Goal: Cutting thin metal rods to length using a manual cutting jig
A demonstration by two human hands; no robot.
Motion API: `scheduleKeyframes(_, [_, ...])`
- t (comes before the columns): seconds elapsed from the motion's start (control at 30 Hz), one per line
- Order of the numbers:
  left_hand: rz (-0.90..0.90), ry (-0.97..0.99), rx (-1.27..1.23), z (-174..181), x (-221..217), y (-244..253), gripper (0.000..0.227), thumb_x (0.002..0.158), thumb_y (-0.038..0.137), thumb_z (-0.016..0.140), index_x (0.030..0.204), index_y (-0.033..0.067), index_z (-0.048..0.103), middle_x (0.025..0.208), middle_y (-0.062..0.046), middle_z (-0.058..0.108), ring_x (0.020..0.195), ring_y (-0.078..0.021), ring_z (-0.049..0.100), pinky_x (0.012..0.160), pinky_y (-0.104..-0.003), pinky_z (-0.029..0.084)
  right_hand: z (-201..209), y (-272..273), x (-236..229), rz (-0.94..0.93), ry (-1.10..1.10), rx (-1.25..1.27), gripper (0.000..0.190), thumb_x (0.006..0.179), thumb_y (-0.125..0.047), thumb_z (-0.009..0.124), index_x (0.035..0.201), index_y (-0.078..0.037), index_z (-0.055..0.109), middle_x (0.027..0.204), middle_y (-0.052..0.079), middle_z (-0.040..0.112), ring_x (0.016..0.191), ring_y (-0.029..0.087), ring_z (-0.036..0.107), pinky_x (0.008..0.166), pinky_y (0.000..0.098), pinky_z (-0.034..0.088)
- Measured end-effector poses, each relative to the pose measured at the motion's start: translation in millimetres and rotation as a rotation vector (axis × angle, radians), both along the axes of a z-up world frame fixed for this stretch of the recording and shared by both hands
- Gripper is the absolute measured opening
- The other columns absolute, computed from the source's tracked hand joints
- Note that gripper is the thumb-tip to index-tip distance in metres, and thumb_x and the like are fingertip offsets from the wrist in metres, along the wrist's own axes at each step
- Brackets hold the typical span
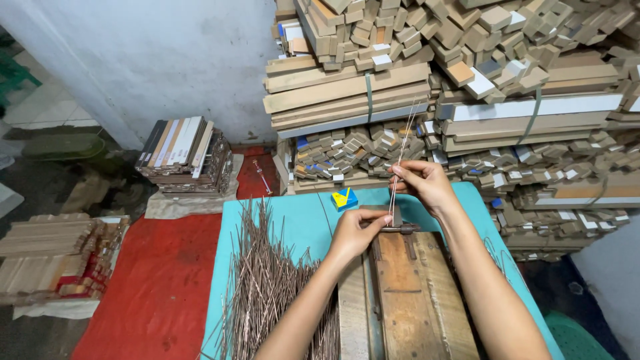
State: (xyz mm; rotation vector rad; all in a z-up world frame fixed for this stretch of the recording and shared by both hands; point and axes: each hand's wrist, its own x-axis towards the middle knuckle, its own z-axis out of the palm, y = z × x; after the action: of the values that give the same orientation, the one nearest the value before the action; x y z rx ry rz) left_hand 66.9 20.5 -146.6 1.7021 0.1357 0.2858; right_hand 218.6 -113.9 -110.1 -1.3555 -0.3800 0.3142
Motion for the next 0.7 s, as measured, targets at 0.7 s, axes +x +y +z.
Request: scheduleKeyframes(0.7, [-0.090, 0.146, -0.193, -15, 29, 6, 0.038, 0.069, 0.024, 0.094, 0.102, 0.0112, 0.082, 0.092, -0.009, 0.079, 0.079, -0.0138, 0.073, 0.072, -0.026, 0.058, -4, -2, -5, 0.054, 0.031, -0.071, 0.025, 0.091, -0.008, 0.077, 0.111, 0.005, 0.072, 0.086, 0.018, 0.075, 0.070, 0.026, 0.077, 0.068, 0.0390, 0.067])
